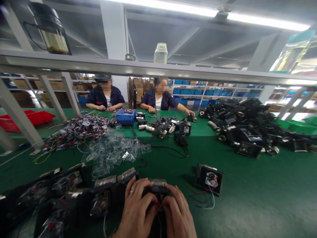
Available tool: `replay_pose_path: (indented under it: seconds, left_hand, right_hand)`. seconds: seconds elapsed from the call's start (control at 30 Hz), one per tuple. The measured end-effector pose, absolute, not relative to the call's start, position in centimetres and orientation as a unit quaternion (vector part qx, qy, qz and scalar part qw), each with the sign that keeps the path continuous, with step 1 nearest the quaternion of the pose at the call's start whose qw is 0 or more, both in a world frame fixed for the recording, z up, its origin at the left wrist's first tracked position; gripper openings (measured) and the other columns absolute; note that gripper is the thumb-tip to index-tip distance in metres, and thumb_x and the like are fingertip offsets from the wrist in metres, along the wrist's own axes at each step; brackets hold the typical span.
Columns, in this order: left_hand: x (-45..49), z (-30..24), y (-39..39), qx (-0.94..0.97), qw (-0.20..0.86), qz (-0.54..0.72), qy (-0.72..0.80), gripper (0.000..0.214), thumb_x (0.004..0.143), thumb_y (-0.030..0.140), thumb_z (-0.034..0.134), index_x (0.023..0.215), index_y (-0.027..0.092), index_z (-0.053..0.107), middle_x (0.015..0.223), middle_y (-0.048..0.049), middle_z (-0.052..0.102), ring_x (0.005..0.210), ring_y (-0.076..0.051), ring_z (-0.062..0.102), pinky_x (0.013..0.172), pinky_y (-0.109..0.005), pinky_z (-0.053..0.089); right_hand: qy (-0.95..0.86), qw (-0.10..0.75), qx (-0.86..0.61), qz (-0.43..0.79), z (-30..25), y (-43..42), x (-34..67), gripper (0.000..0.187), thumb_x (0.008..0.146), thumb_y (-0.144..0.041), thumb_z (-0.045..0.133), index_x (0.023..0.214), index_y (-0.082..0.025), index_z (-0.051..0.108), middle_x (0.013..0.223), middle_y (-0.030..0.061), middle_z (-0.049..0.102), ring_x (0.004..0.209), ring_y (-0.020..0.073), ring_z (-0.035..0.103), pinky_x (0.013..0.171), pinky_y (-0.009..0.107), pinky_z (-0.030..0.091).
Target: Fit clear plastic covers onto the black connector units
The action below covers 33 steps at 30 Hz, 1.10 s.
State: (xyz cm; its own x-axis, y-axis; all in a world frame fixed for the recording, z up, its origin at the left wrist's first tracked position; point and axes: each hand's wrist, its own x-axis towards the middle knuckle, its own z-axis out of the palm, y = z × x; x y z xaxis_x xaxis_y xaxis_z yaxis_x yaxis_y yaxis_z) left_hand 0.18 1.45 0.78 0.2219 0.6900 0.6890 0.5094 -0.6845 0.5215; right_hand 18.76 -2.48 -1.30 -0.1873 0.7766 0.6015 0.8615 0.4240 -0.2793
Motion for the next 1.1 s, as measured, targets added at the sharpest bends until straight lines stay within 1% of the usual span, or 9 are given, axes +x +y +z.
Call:
replay_pose_path:
  seconds: [0.13, 0.23, 0.3, 0.47, 0.63, 0.73, 0.83, 0.93, 1.1]
  left_hand:
    - [0.1, 0.7, 1.6, 0.785, 0.084, 0.486, 0.375, 0.011, 0.085, 0.019, 0.055, 0.083, 0.025, 0.064, 0.113, -0.0050, 0.060, 0.112, -0.023, 0.056, 0.114, -0.053, 0.025]
    - [0.0, 0.9, 1.7, 0.792, 0.074, 0.478, 0.372, 0.016, 0.082, 0.013, 0.050, 0.082, 0.024, 0.062, 0.111, -0.0047, 0.059, 0.109, -0.022, 0.056, 0.114, -0.051, 0.023]
    - [0.1, 0.9, 1.8, 0.795, 0.071, 0.477, 0.367, 0.017, 0.080, 0.012, 0.050, 0.084, 0.025, 0.061, 0.110, -0.0040, 0.059, 0.108, -0.021, 0.056, 0.114, -0.048, 0.021]
    - [0.5, -0.1, 1.9, 0.780, 0.057, 0.502, 0.370, 0.016, 0.076, 0.012, 0.050, 0.082, 0.024, 0.059, 0.110, -0.0048, 0.058, 0.107, -0.023, 0.055, 0.115, -0.049, 0.020]
    - [0.6, -0.3, 1.9, 0.781, 0.072, 0.496, 0.372, 0.016, 0.079, 0.012, 0.049, 0.084, 0.024, 0.060, 0.111, -0.0051, 0.059, 0.109, -0.023, 0.055, 0.116, -0.049, 0.018]
    - [0.5, 0.1, 1.8, 0.770, 0.079, 0.514, 0.370, 0.014, 0.080, 0.013, 0.052, 0.083, 0.024, 0.060, 0.109, -0.0034, 0.061, 0.108, -0.021, 0.056, 0.116, -0.045, 0.017]
    - [0.5, 0.5, 1.8, 0.761, 0.076, 0.530, 0.366, 0.011, 0.080, 0.014, 0.055, 0.082, 0.024, 0.061, 0.107, -0.0018, 0.063, 0.105, -0.020, 0.058, 0.115, -0.042, 0.019]
    - [0.3, 0.7, 1.8, 0.772, 0.069, 0.517, 0.362, 0.010, 0.081, 0.014, 0.056, 0.083, 0.023, 0.061, 0.109, -0.0022, 0.063, 0.107, -0.020, 0.058, 0.115, -0.042, 0.020]
    - [0.1, 0.9, 1.8, 0.783, 0.060, 0.495, 0.372, 0.010, 0.082, 0.013, 0.057, 0.084, 0.022, 0.060, 0.110, -0.0026, 0.064, 0.107, -0.021, 0.058, 0.114, -0.044, 0.021]
  right_hand:
    - [-0.777, 0.362, -0.514, -0.031, -0.5, -2.1, 19.5, 0.014, 0.097, -0.020, 0.050, 0.104, -0.027, 0.060, 0.132, 0.0085, 0.067, 0.119, 0.0248, 0.068, 0.096, 0.037, 0.062]
    - [-0.800, 0.344, -0.492, -0.026, 0.0, -1.7, 20.5, 0.025, 0.094, -0.018, 0.053, 0.118, -0.027, 0.057, 0.130, 0.0071, 0.069, 0.119, 0.0227, 0.068, 0.104, 0.038, 0.057]
    - [-0.811, 0.327, -0.483, -0.034, 0.2, -1.5, 21.0, 0.031, 0.092, -0.017, 0.056, 0.121, -0.026, 0.056, 0.130, 0.0069, 0.069, 0.121, 0.0232, 0.067, 0.107, 0.040, 0.054]
    - [-0.819, 0.316, -0.476, -0.040, 0.5, -1.4, 21.1, 0.025, 0.092, -0.018, 0.058, 0.115, -0.027, 0.062, 0.131, 0.0069, 0.069, 0.122, 0.0242, 0.066, 0.104, 0.039, 0.057]
    - [-0.818, 0.327, -0.472, -0.039, 1.0, -1.2, 20.5, 0.015, 0.095, -0.018, 0.057, 0.103, -0.027, 0.064, 0.126, 0.0063, 0.068, 0.119, 0.0227, 0.066, 0.104, 0.038, 0.056]
    - [-0.818, 0.325, -0.473, -0.028, 1.6, -0.9, 20.3, 0.015, 0.094, -0.015, 0.054, 0.100, -0.027, 0.062, 0.122, 0.0071, 0.067, 0.114, 0.0221, 0.067, 0.102, 0.038, 0.057]
    - [-0.830, 0.294, -0.473, -0.012, 2.5, -0.8, 20.1, 0.017, 0.093, -0.013, 0.053, 0.099, -0.027, 0.060, 0.121, 0.0076, 0.066, 0.113, 0.0231, 0.067, 0.102, 0.043, 0.057]
    - [-0.839, 0.274, -0.470, -0.007, 3.3, -0.9, 19.8, 0.019, 0.093, -0.010, 0.050, 0.096, -0.027, 0.058, 0.121, 0.0083, 0.065, 0.113, 0.0242, 0.066, 0.100, 0.046, 0.057]
    - [-0.832, 0.293, -0.470, -0.044, 3.9, -1.0, 18.8, 0.022, 0.090, -0.005, 0.044, 0.093, -0.025, 0.055, 0.112, 0.0098, 0.065, 0.103, 0.0238, 0.067, 0.094, 0.044, 0.060]
